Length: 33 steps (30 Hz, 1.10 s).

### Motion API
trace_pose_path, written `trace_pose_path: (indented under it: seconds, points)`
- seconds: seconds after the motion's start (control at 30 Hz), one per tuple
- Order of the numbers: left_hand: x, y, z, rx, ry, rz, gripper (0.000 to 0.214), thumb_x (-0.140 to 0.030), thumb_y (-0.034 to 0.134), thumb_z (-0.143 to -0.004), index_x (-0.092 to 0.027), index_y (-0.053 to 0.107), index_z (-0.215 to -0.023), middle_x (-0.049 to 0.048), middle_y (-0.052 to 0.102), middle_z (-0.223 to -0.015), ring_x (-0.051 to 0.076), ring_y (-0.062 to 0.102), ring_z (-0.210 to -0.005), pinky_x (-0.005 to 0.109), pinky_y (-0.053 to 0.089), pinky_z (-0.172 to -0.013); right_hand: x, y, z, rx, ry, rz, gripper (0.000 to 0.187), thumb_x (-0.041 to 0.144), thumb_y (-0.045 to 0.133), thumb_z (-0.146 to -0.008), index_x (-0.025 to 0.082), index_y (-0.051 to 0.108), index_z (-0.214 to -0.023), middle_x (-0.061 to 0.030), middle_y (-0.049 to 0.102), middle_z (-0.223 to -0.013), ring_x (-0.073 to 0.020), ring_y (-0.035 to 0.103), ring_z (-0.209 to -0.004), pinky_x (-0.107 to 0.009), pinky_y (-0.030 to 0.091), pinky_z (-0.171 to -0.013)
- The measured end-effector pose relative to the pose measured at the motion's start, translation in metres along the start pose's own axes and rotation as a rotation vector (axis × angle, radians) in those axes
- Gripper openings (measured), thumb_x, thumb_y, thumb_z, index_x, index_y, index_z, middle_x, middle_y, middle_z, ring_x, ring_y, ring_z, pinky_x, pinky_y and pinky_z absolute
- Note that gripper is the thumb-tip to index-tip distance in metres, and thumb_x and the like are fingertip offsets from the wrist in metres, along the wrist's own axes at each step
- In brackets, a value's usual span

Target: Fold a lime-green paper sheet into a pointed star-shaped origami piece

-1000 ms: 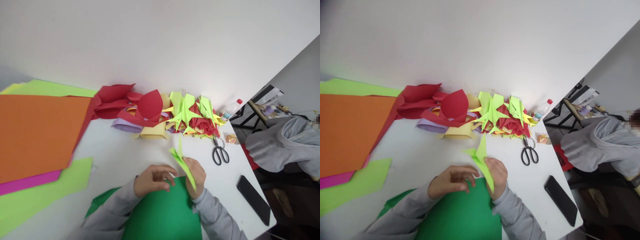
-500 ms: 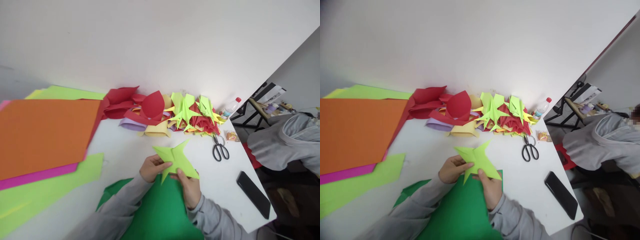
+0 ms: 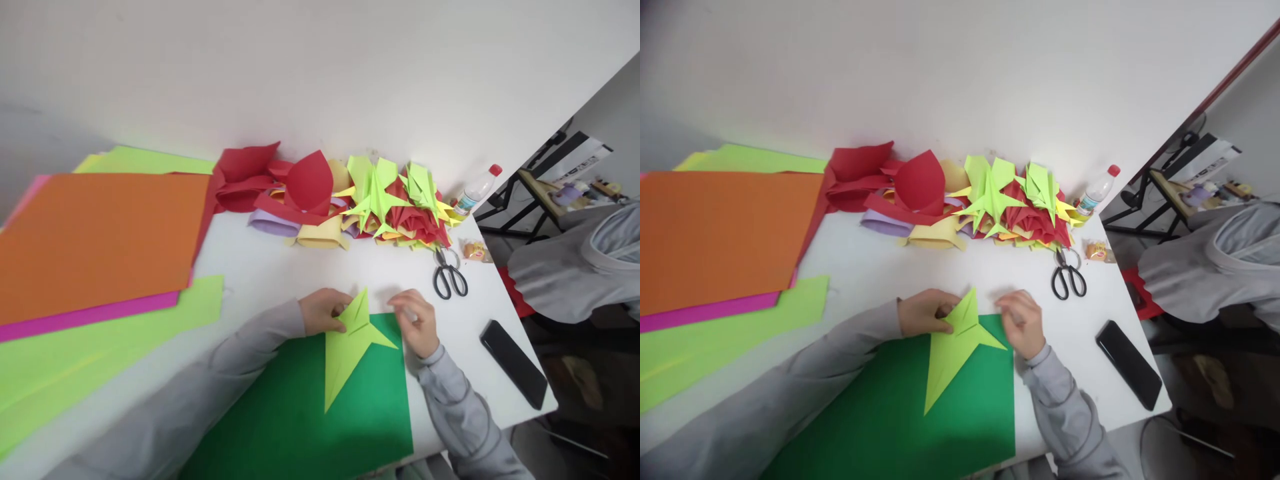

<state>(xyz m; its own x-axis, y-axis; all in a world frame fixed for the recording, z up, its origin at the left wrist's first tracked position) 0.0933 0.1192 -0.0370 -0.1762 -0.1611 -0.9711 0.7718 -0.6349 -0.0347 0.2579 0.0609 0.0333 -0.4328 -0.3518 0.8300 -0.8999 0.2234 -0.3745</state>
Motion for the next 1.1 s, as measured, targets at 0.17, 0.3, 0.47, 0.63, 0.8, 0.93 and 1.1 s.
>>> trace_pose_path:
  seconds: [0.17, 0.3, 0.47, 0.63, 0.8, 0.93, 1.1]
  points:
    - [-0.017, 0.021, -0.014, 0.135, 0.174, -0.388, 0.018, -0.02, 0.069, -0.059, -0.023, 0.067, -0.077, -0.0053, 0.063, -0.066, 0.016, 0.054, -0.067, 0.024, 0.039, -0.067, 0.025, 0.06, 0.02, 0.436, -0.374, 0.232, 0.017, 0.019, 0.052, -0.089, 0.021, 0.069, -0.091, -0.0046, 0.071, -0.09, -0.0187, 0.059, -0.091, -0.036, 0.045, -0.084]
    - [-0.027, 0.015, 0.002, 0.024, 0.347, -0.782, 0.043, -0.017, 0.066, -0.066, -0.02, 0.06, -0.107, 0.0084, 0.063, -0.106, 0.027, 0.054, -0.097, 0.037, 0.04, -0.085, 0.012, 0.077, 0.029, 0.543, -0.399, 0.41, 0.016, 0.02, 0.052, -0.09, 0.02, 0.069, -0.09, -0.0051, 0.068, -0.09, -0.0174, 0.056, -0.087, -0.035, 0.042, -0.082]
    - [-0.025, 0.032, 0.06, 0.039, 0.654, -0.877, 0.013, -0.02, 0.062, -0.077, -0.019, 0.062, -0.091, 0.0085, 0.061, -0.096, 0.021, 0.054, -0.089, 0.035, 0.046, -0.08, 0.023, 0.078, 0.035, 0.556, -0.478, 0.492, 0.019, 0.013, 0.05, -0.088, 0.019, 0.068, -0.091, -0.0074, 0.065, -0.101, -0.0204, 0.052, -0.097, -0.038, 0.039, -0.086]
    - [-0.011, 0.045, 0.091, 0.036, 0.633, -0.854, 0.058, -0.059, 0.069, -0.067, -0.015, 0.059, -0.104, 0.0167, 0.059, -0.11, 0.031, 0.052, -0.104, 0.049, 0.043, -0.093, 0.027, 0.08, 0.038, 0.586, -0.465, 0.522, 0.02, 0.012, 0.049, -0.089, 0.017, 0.067, -0.093, -0.0074, 0.067, -0.097, -0.021, 0.052, -0.09, -0.037, 0.041, -0.08]
    - [-0.014, 0.052, 0.099, -0.058, 0.648, -0.954, 0.033, -0.032, 0.06, -0.08, -0.011, 0.058, -0.104, 0.0182, 0.06, -0.112, 0.032, 0.05, -0.109, 0.049, 0.045, -0.094, 0.025, 0.079, 0.036, 0.59, -0.439, 0.434, 0.018, 0.014, 0.05, -0.089, 0.017, 0.067, -0.092, -0.0066, 0.067, -0.096, -0.0203, 0.053, -0.09, -0.036, 0.042, -0.083]
    - [-0.015, 0.055, 0.104, -0.088, 0.676, -0.978, 0.028, -0.019, 0.052, -0.082, -0.012, 0.06, -0.107, 0.0159, 0.063, -0.112, 0.031, 0.053, -0.111, 0.046, 0.047, -0.095, 0.027, 0.078, 0.036, 0.585, -0.474, 0.427, 0.02, 0.013, 0.048, -0.089, 0.018, 0.067, -0.088, -0.0071, 0.067, -0.1, -0.0211, 0.053, -0.094, -0.037, 0.043, -0.084]
    - [-0.011, 0.059, 0.11, -0.092, 0.712, -1.063, 0.031, -0.012, 0.045, -0.082, -0.011, 0.065, -0.105, 0.0167, 0.066, -0.112, 0.032, 0.052, -0.117, 0.046, 0.047, -0.097, 0.025, 0.073, 0.032, 0.578, -0.423, 0.406, 0.015, 0.019, 0.053, -0.089, 0.017, 0.068, -0.087, -0.0058, 0.068, -0.091, -0.0202, 0.054, -0.087, -0.037, 0.042, -0.081]
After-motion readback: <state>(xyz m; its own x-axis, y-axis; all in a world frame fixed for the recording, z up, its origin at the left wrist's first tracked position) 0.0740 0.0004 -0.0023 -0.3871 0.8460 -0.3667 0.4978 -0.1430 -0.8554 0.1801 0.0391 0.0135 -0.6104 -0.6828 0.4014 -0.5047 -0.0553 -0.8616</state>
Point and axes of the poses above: each hand's wrist, its own z-axis away from the middle knuckle, its own y-axis out of the palm, x = y × z, the point moved 9 cm from there along -z, towards the middle knuckle
